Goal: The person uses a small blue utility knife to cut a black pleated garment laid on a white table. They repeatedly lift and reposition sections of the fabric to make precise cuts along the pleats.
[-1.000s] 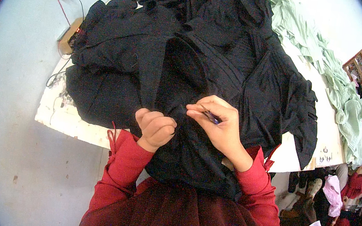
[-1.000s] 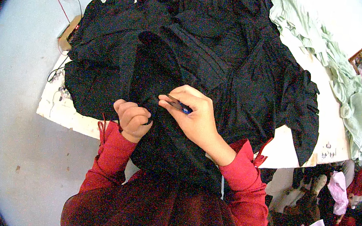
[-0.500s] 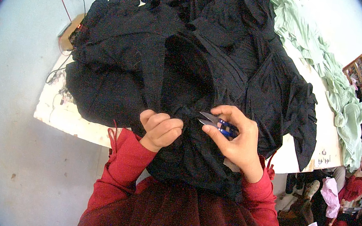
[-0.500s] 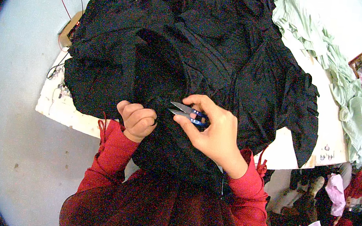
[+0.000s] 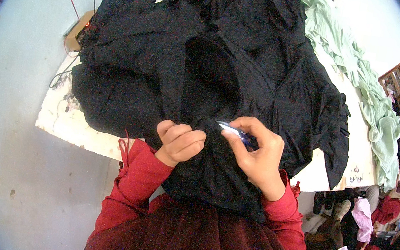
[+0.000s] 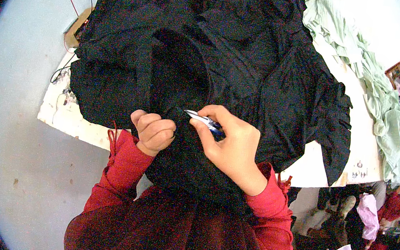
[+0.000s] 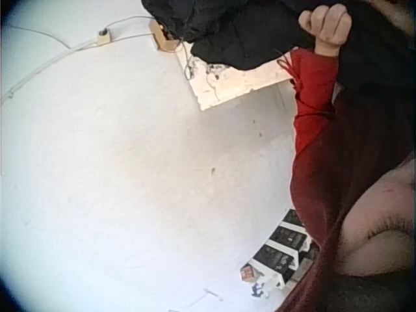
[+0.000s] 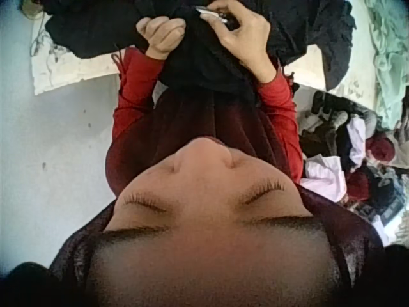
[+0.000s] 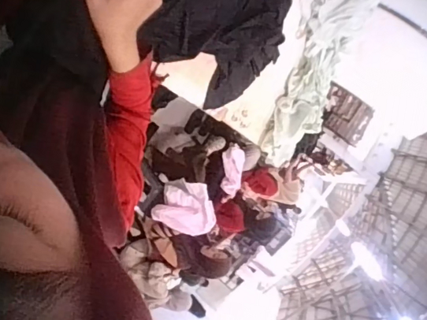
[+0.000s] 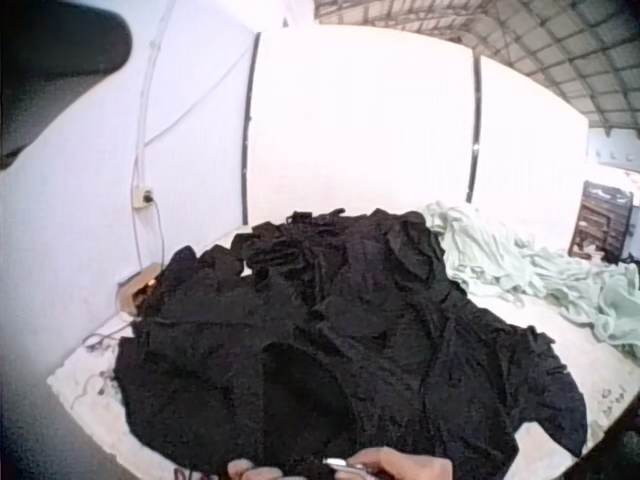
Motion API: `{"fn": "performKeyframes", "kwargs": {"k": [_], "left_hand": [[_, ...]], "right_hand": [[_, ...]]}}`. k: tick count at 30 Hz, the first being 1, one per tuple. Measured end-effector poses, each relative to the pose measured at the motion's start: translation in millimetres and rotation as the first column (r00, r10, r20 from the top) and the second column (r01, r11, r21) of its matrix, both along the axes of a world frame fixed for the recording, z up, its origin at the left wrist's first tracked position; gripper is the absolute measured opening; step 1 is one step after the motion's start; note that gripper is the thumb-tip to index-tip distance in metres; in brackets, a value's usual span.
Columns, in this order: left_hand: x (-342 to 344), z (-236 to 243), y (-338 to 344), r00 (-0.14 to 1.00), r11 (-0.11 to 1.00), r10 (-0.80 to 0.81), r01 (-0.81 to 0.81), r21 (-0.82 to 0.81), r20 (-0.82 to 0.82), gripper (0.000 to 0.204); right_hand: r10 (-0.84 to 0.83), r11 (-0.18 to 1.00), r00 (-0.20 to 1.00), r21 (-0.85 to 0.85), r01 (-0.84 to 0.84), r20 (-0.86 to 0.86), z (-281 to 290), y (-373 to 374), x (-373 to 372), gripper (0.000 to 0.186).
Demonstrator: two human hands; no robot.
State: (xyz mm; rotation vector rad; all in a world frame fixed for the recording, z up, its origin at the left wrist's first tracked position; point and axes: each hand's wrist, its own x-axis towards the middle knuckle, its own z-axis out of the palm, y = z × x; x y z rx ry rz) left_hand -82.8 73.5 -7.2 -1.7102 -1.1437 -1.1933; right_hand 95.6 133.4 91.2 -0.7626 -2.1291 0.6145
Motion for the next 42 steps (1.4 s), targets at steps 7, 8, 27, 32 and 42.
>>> {"fn": "performKeyframes", "kwargs": {"k": [7, 8, 27, 32, 42], "left_hand": [[2, 9, 2, 0.999, 0.999, -0.019, 0.019, 0.027, 0.027, 0.012], [2, 8, 2, 1.0, 0.999, -0.018, 0.018, 0.03, 0.026, 0.012], [3, 8, 2, 0.999, 0.999, -0.025, 0.024, 0.035, 0.021, 0.01], [4, 7, 2, 1.0, 0.999, -0.024, 0.024, 0.027, 0.011, 0.01], [4, 9, 2, 1.0, 1.0, -0.018, 0.018, 0.023, 0.012, 0.01]], "right_hand": [[0.085, 0.978, 0.996, 0.196, -0.076, -0.037, 5, 8, 2, 0.04], [0.077, 0.964, 0.997, 0.255, -0.071, -0.012, -3, 6, 0, 0.047], [-0.002, 0.993, 0.986, 0.113, -0.017, 0.168, 11, 4, 13, 0.023], [-0.055, 0.998, 0.982, 0.045, 0.048, 0.181, 11, -3, 6, 0.02], [-0.017, 1.0, 0.999, 0.012, 0.017, 0.038, -6, 3, 4, 0.02]]}}
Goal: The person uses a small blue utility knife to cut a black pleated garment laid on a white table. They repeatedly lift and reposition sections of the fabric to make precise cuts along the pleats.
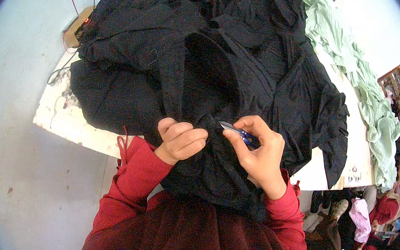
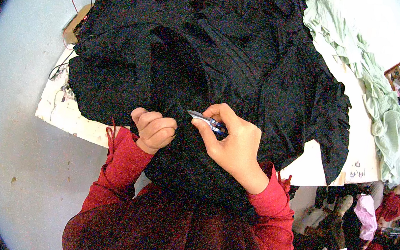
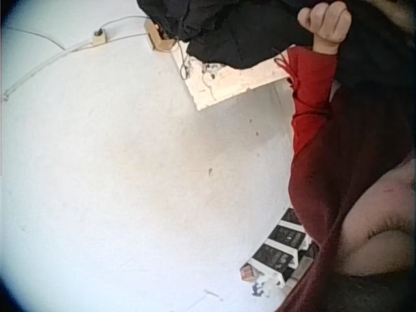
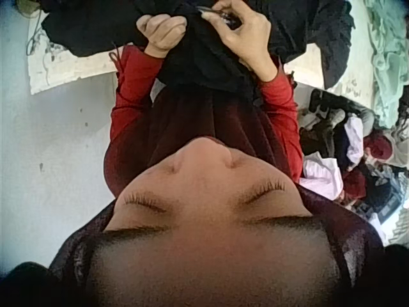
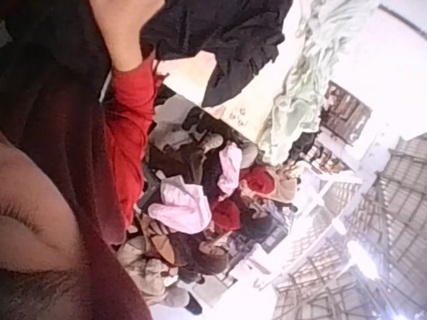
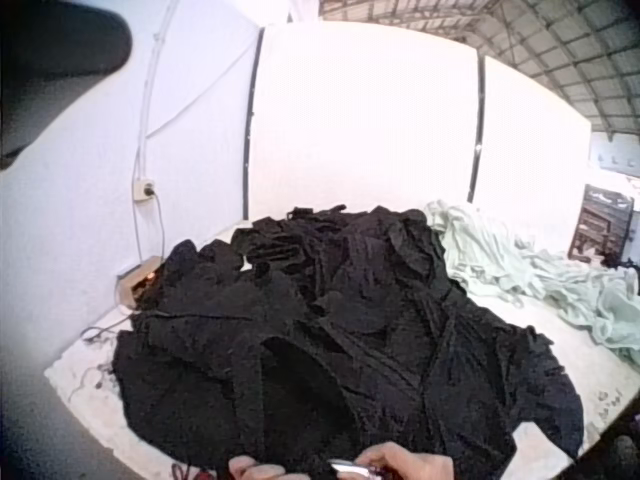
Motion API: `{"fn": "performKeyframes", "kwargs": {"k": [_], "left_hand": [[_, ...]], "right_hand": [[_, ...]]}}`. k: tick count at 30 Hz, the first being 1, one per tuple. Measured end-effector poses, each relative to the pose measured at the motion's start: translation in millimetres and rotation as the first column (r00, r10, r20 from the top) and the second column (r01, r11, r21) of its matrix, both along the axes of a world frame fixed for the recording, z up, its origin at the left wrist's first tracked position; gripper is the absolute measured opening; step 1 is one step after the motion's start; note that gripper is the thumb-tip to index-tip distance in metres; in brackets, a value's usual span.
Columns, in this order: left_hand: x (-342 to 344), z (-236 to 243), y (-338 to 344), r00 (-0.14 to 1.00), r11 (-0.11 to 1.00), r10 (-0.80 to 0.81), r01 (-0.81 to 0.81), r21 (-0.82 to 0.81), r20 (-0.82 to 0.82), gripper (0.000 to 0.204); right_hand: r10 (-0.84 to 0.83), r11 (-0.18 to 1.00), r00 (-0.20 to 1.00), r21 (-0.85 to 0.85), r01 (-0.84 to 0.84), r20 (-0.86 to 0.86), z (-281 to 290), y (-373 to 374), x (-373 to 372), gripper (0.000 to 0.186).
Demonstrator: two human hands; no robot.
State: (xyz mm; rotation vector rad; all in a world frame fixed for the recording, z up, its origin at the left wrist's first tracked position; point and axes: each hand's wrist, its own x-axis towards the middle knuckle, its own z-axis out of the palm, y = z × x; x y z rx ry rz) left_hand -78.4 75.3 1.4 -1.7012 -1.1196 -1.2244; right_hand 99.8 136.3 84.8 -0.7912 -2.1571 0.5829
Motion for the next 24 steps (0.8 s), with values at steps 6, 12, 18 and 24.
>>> {"fn": "performKeyframes", "kwargs": {"k": [6, 12, 18, 24], "left_hand": [[0, 0, 1, 1.0, 1.0, -0.015, 0.015, 0.008, 0.01, 0.009], [1, 0, 0, 1.0, 1.0, 0.001, -0.001, 0.001, 0.0, 0.009], [1, 0, 1, 1.0, 1.0, 0.002, -0.002, -0.001, -0.007, 0.01], [1, 0, 2, 1.0, 1.0, 0.002, -0.002, 0.008, -0.021, 0.01]], "right_hand": [[0.013, 1.0, 1.0, 0.014, -0.013, -0.011, 2, 2, 4, 0.019], [0.041, 0.972, 0.989, 0.224, -0.073, 0.143, 16, -1, 4, 0.02], [0.066, 0.936, 0.956, 0.314, -0.158, 0.285, 32, -1, -3, 0.019], [0.053, 0.895, 0.916, 0.388, -0.22, 0.397, 41, 1, -8, 0.017]]}}
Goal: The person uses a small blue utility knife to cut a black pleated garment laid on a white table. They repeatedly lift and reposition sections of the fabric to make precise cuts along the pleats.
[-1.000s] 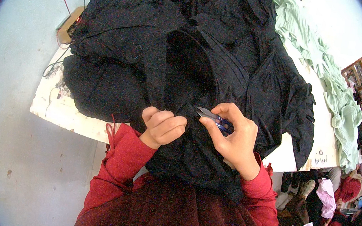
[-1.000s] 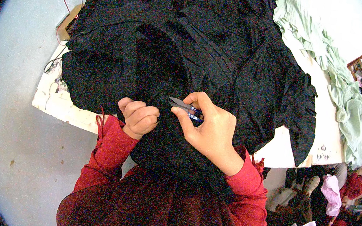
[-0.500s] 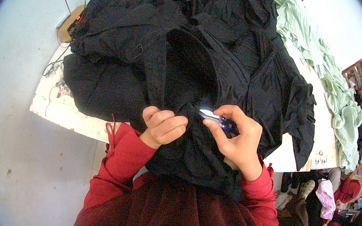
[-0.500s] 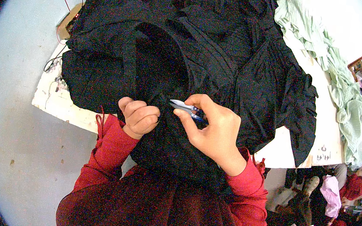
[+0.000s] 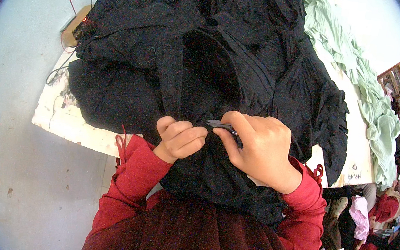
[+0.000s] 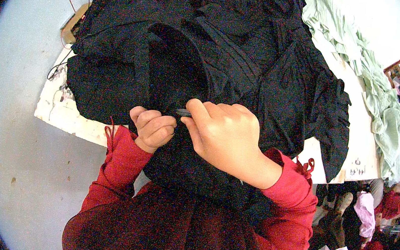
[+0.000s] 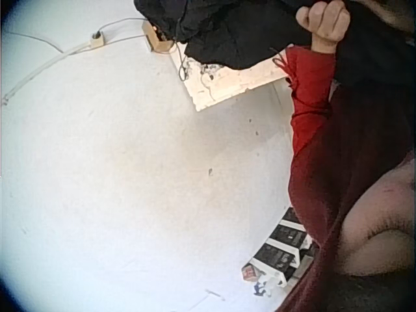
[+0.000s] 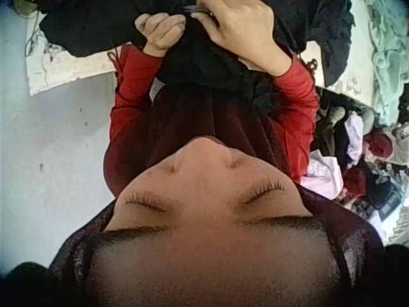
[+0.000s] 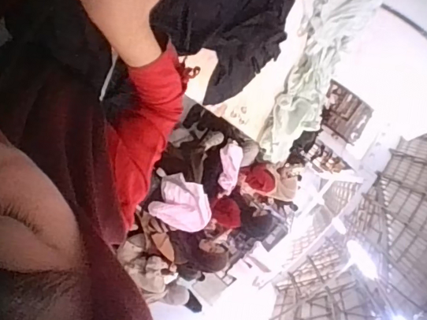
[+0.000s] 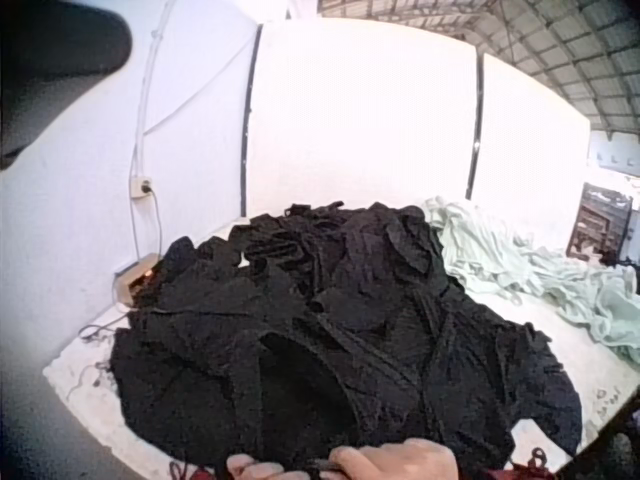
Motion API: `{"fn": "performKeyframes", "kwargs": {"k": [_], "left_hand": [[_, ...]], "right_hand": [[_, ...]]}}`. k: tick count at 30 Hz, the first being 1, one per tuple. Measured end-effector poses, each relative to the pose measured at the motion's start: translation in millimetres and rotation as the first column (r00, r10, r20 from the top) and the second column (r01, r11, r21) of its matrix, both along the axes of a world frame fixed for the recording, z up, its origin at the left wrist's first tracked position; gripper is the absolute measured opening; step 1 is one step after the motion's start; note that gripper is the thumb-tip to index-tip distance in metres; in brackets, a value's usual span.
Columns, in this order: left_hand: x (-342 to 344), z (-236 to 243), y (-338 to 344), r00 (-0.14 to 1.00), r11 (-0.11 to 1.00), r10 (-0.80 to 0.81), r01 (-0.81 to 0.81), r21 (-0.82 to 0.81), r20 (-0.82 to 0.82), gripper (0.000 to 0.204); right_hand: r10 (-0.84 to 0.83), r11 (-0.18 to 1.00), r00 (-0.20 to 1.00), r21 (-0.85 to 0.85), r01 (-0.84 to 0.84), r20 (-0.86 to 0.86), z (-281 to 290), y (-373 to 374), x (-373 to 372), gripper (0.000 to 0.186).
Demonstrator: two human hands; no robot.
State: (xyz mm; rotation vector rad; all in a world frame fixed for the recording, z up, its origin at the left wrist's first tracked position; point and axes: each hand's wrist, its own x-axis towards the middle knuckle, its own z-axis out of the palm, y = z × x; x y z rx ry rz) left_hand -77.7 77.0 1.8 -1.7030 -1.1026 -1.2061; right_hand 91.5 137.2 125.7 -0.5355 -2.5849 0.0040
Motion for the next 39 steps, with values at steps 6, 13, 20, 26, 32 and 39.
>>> {"fn": "performKeyframes", "kwargs": {"k": [6, 13, 20, 26, 32, 39], "left_hand": [[-2, -1, -3, 1.0, 1.0, 0.004, -0.004, -0.011, 0.012, 0.01], [2, 1, 2, 0.993, 0.999, -0.035, 0.037, -0.015, 0.111, 0.013], [1, 4, 3, 0.984, 0.998, -0.063, 0.066, -0.014, 0.169, 0.016], [-5, -8, -2, 0.992, 0.994, -0.051, 0.061, -0.092, 0.116, 0.028], [-6, -9, -2, 0.999, 0.998, -0.021, 0.023, -0.061, 0.041, 0.021], [-4, -10, 1, 0.999, 0.997, -0.029, 0.031, -0.067, 0.019, 0.02]], "right_hand": [[-0.024, 0.976, 0.98, -0.218, -0.021, -0.198, 12, 15, 4, 0.019], [0.339, 0.917, 0.924, -0.154, -0.367, -0.177, -44, 33, -1, 0.037], [-0.382, 0.807, 0.599, -0.57, -0.155, -0.704, -31, 72, 42, 0.005], [-0.211, 0.952, 0.719, -0.306, -0.003, -0.662, -27, 65, 36, 0.027], [0.088, 0.899, 0.954, -0.388, -0.2, -0.287, -26, 29, -2, 0.029], [0.171, 0.788, 0.877, -0.473, -0.395, -0.449, -46, 50, -5, 0.009]]}}
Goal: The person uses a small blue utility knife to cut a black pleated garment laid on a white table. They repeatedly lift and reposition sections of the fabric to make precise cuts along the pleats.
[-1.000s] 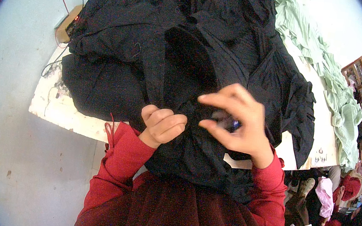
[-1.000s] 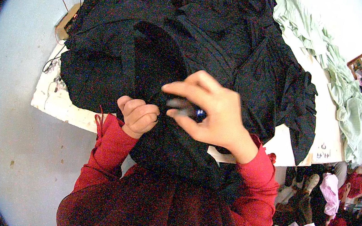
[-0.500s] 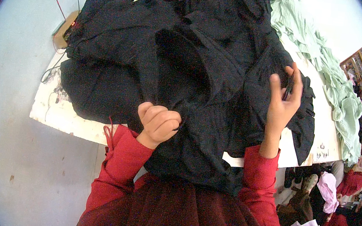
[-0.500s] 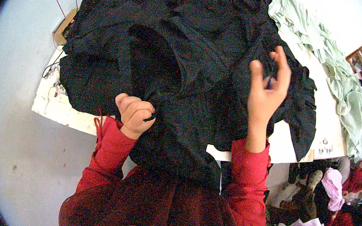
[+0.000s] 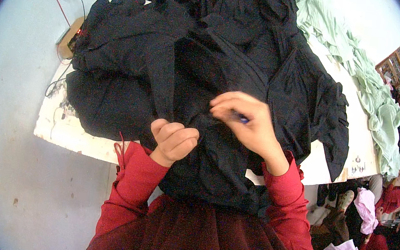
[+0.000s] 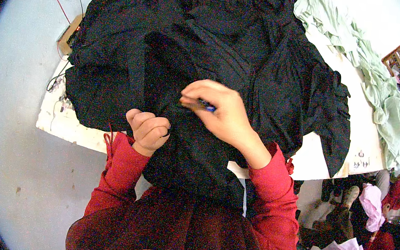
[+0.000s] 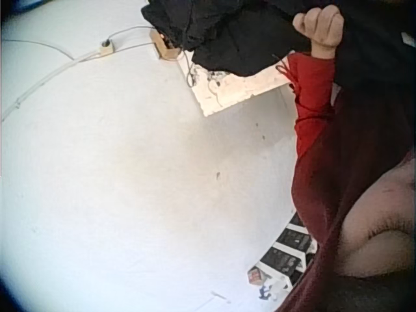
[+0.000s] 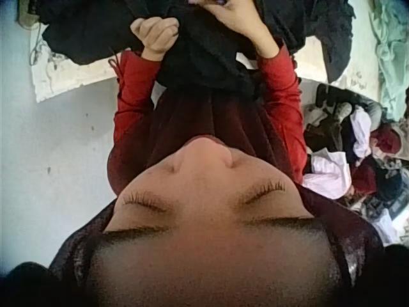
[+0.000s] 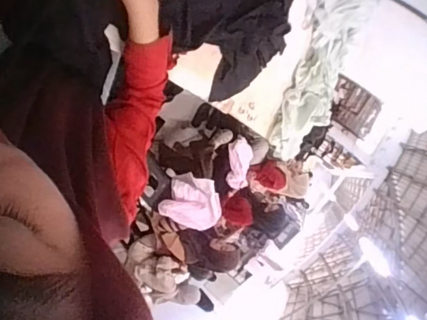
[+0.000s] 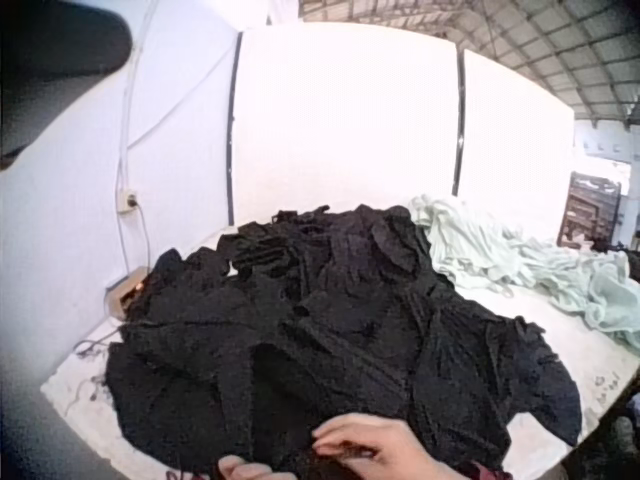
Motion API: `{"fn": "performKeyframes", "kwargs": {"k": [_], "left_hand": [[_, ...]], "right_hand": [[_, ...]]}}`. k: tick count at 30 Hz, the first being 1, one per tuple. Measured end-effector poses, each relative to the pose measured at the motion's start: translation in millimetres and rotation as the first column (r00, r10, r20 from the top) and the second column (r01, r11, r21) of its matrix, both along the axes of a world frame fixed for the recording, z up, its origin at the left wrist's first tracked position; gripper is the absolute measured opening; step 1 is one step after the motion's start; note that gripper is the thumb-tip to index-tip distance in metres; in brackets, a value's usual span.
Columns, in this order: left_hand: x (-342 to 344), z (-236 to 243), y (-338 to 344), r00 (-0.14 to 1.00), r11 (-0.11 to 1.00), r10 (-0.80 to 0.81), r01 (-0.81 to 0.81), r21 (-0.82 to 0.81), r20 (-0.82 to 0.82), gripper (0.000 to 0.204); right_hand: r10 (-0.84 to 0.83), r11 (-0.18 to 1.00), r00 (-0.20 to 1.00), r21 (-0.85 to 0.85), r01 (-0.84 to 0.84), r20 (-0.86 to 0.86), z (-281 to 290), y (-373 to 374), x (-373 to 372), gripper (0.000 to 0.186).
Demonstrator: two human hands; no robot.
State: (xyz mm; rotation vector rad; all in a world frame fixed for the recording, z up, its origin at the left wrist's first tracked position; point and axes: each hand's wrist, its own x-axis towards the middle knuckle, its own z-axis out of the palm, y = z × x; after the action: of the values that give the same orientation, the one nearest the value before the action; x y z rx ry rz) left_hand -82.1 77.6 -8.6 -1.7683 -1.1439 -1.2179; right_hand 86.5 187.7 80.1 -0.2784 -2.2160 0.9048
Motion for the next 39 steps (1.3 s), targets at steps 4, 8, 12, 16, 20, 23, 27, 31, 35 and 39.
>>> {"fn": "performKeyframes", "kwargs": {"k": [4, 8, 12, 16, 20, 23, 27, 31, 35, 39], "left_hand": [[1, 1, -2, 1.0, 1.0, 0.007, -0.007, 0.0, -0.003, 0.019], [1, 2, -1, 1.0, 1.0, 0.007, -0.007, 0.019, -0.005, 0.018], [2, 0, 0, 1.0, 1.0, 0.004, -0.004, -0.002, -0.015, 0.017], [2, 0, 2, 0.999, 1.0, 0.027, -0.027, -0.002, -0.032, 0.017], [2, -1, 3, 0.999, 1.0, 0.009, -0.009, 0.009, -0.044, 0.018], [2, -1, 4, 1.0, 1.0, -0.014, 0.014, 0.01, -0.028, 0.019], [4, 1, 2, 0.999, 1.0, 0.005, -0.005, 0.007, -0.045, 0.02], [6, 3, 1, 1.0, 1.0, -0.006, 0.006, -0.003, 0.006, 0.025], [21, 10, 13, 0.976, 0.998, 0.042, -0.05, 0.033, 0.215, 0.026], [6, 11, 3, 0.995, 0.989, 0.078, -0.07, -0.133, 0.058, 0.04]], "right_hand": [[-0.65, 0.757, 0.699, -0.331, 0.563, -0.299, 21, 32, 28, 0.014], [-0.613, 0.787, 0.706, -0.196, 0.585, -0.355, 30, 34, 38, 0.011], [-0.061, 0.996, 0.997, 0.072, 0.058, 0.04, 29, -11, 7, 0.024], [0.017, 0.989, 0.92, 0.126, -0.071, 0.391, 20, 15, -4, 0.013], [-0.476, 0.841, 0.858, -0.384, 0.381, -0.192, 40, 41, 20, 0.01], [-0.646, 0.751, 0.676, -0.137, 0.646, -0.353, 40, 58, 35, 0.023], [-0.228, 0.967, 0.967, 0.086, 0.238, -0.116, 27, 18, 40, 0.026], [-0.143, 0.979, 0.978, 0.169, 0.117, 0.152, 8, -7, 18, 0.029], [-0.035, 0.999, 0.996, -0.013, 0.037, 0.078, -7, -1, 11, 0.028], [-0.109, 0.994, 0.993, 0.0, 0.109, -0.051, -14, -6, 12, 0.023]]}}
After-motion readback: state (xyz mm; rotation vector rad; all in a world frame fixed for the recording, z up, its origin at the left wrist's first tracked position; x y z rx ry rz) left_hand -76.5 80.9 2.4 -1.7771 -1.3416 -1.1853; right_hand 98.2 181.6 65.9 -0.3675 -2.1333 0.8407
